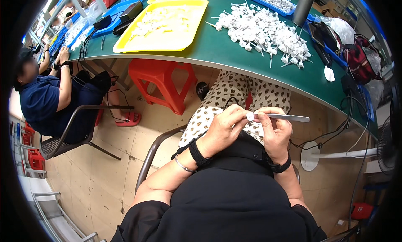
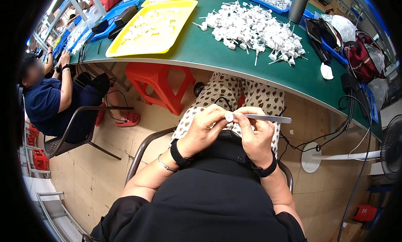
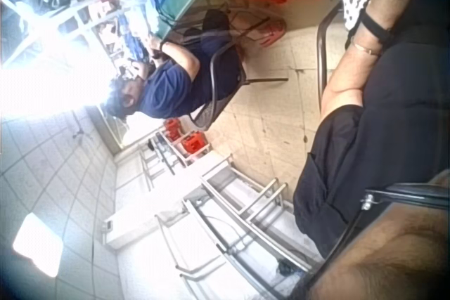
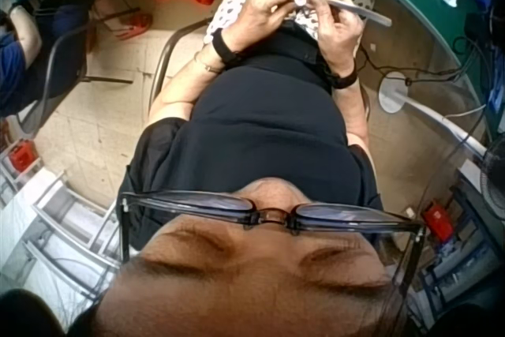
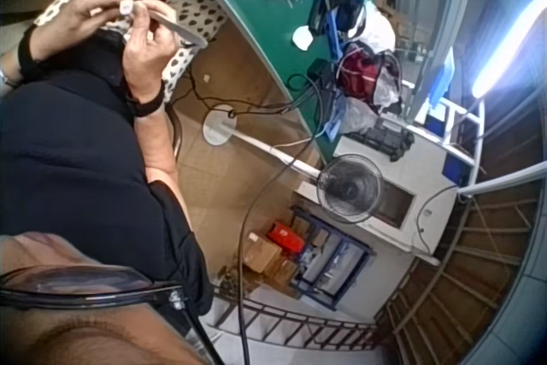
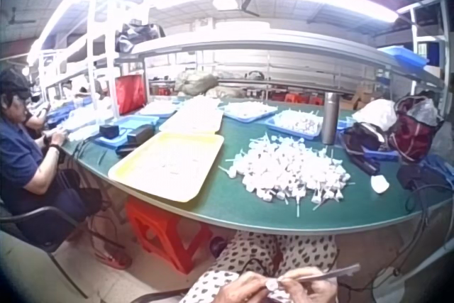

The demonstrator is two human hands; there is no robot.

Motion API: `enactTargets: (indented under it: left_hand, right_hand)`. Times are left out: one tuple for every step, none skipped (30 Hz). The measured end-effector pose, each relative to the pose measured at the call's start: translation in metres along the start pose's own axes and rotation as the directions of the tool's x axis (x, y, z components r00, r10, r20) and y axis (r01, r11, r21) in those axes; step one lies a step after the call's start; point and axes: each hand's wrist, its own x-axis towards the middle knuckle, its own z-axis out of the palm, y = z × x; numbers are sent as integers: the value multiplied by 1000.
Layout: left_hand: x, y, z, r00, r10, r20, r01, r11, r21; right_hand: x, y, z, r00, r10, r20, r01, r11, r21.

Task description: The person sits at a green workbench and repeatedly picks up small white cylindrical components. Using a metal tool held in the right hand, they manipulate each component and place it into a yellow tray. The process is repetitive, with the person handling items one at a time from a pile on the table.

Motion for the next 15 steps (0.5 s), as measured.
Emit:
enactTargets:
  left_hand:
    - [0, 1, 0, 1000, 1, -1, -1, 1000, 0]
    - [0, 1, 0, 1000, 1, -1, -1, 1000, 0]
    - [0, 1, -1, 1000, 4, -3, -4, 1000, -3]
    - [0, 2, -1, 1000, 6, -5, -6, 1000, -6]
    - [0, 2, -1, 1000, 9, -7, -9, 1000, -8]
    - [0, 2, -1, 1000, 12, -10, -12, 1000, -17]
    - [-1, 2, 0, 1000, 16, -12, -16, 1000, -25]
    - [-1, 2, 0, 1000, 19, -15, -20, 999, -33]
    - [-2, 0, 1, 1000, 23, -8, -23, 999, -35]
    - [-3, -2, 2, 1000, 26, -1, -26, 999, -36]
    - [-4, -3, 2, 1000, 29, 5, -29, 999, -38]
    - [-3, -2, 1, 999, 38, 6, -38, 998, -46]
    - [-1, -2, -1, 999, 46, 7, -46, 998, -53]
    - [0, -2, -2, 999, 54, 7, -54, 997, -61]
    - [1, -2, -2, 999, 42, 9, -42, 997, -58]
  right_hand:
    - [0, 1, -1, 1000, -28, 11, 29, 998, -48]
    - [1, 3, -2, 998, -55, 22, 57, 994, -95]
    - [1, 5, -3, 996, -82, 37, 86, 986, -143]
    - [2, 4, -4, 990, -125, 61, 134, 976, -173]
    - [3, 4, -5, 982, -167, 86, 181, 962, -203]
    - [5, 3, -6, 972, -208, 113, 229, 946, -230]
    - [6, 2, -8, 968, -211, 140, 240, 937, -252]
    - [8, 0, -10, 963, -212, 167, 252, 928, -273]
    - [9, -2, -12, 958, -212, 193, 263, 919, -295]
    - [9, -4, -13, 967, -158, 198, 209, 939, -273]
    - [8, -6, -14, 974, -104, 203, 155, 955, -252]
    - [8, -8, -15, 977, -51, 208, 100, 968, -231]
    - [7, -8, -13, 989, -9, 147, 28, 991, -130]
    - [5, -9, -10, 995, 40, 91, -38, 999, -22]
    - [5, -10, -6, 995, 91, 44, -94, 991, 90]
